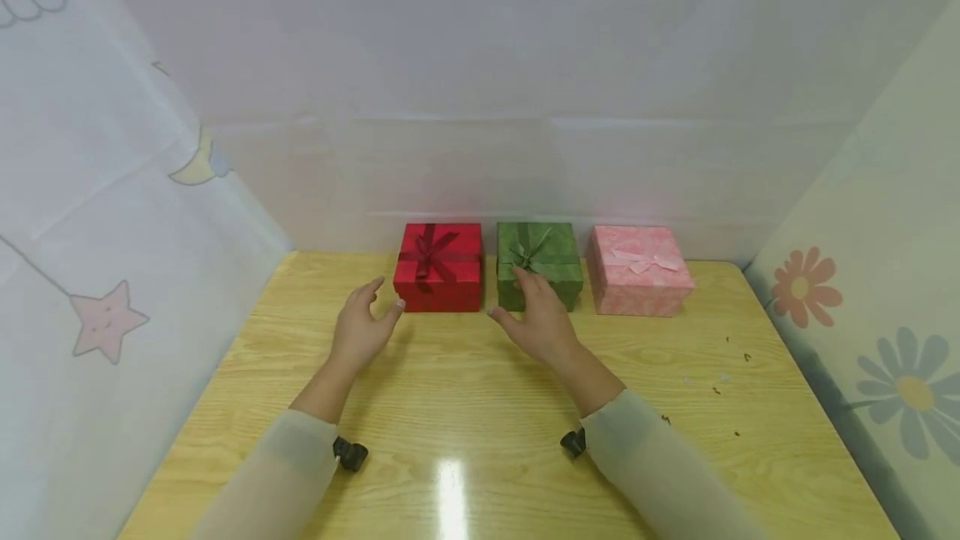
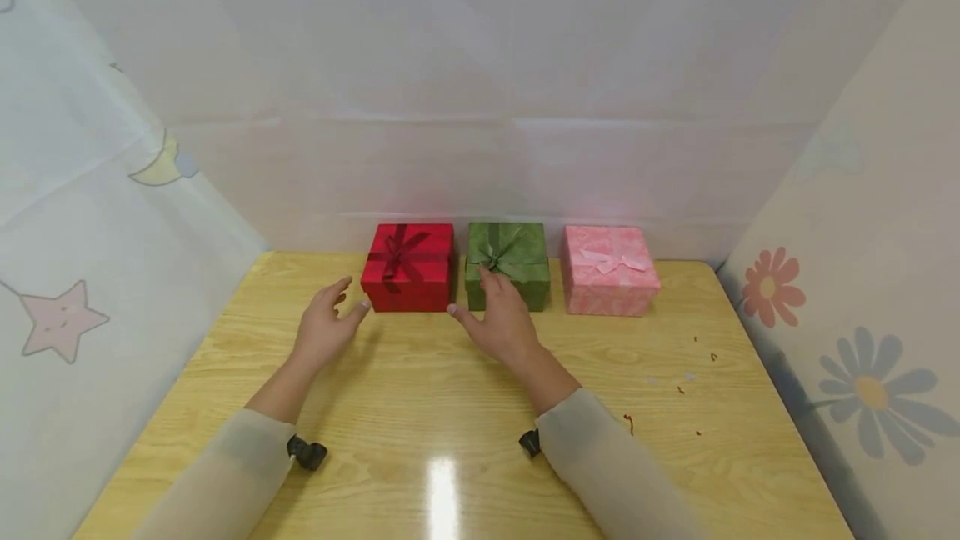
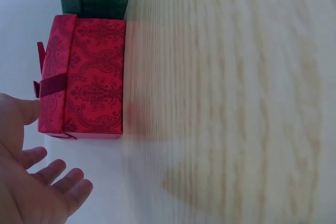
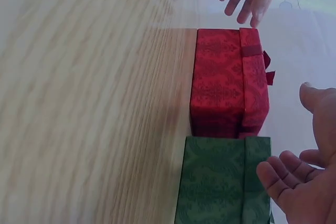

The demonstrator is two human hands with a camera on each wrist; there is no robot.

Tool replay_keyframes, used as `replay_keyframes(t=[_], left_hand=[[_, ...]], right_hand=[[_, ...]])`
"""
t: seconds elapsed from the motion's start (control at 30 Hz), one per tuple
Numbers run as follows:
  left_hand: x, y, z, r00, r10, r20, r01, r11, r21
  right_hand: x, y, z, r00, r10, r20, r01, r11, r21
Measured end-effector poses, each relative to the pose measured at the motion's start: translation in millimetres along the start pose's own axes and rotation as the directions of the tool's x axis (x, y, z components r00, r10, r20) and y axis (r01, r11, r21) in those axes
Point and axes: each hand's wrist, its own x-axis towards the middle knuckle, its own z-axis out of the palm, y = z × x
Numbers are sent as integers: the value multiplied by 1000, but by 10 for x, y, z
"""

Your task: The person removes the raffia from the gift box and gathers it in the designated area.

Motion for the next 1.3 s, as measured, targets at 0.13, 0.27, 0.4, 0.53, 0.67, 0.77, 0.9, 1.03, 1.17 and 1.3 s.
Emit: replay_keyframes(t=[0.13,0.27,0.4,0.53,0.67,0.77,0.9,1.03,1.17,1.3], left_hand=[[47,21,33,1000,-30,-6,30,998,-58],[80,60,64,999,-45,5,45,991,-129],[99,84,94,998,-53,13,55,981,-185],[124,84,116,999,-52,8,53,976,-212],[161,85,133,999,-52,2,51,970,-237],[189,80,145,999,-53,0,52,968,-246],[211,81,150,999,-50,-6,47,966,-255],[222,88,146,998,-62,-6,58,965,-254],[226,79,147,997,-82,0,80,969,-232],[222,72,149,996,-94,2,92,968,-232]], right_hand=[[78,-56,115,1000,4,17,-5,999,45],[141,-107,198,999,30,33,-33,995,94],[192,-140,270,997,56,57,-62,992,107],[245,-175,334,997,47,63,-52,996,78],[318,-218,389,997,39,65,-41,999,26],[374,-246,429,995,65,74,-62,997,-37],[427,-269,468,991,105,83,-98,992,-80],[457,-271,500,990,111,81,-104,991,-82],[474,-259,516,993,96,63,-90,992,-84],[480,-242,527,997,69,37,-66,994,-82]])
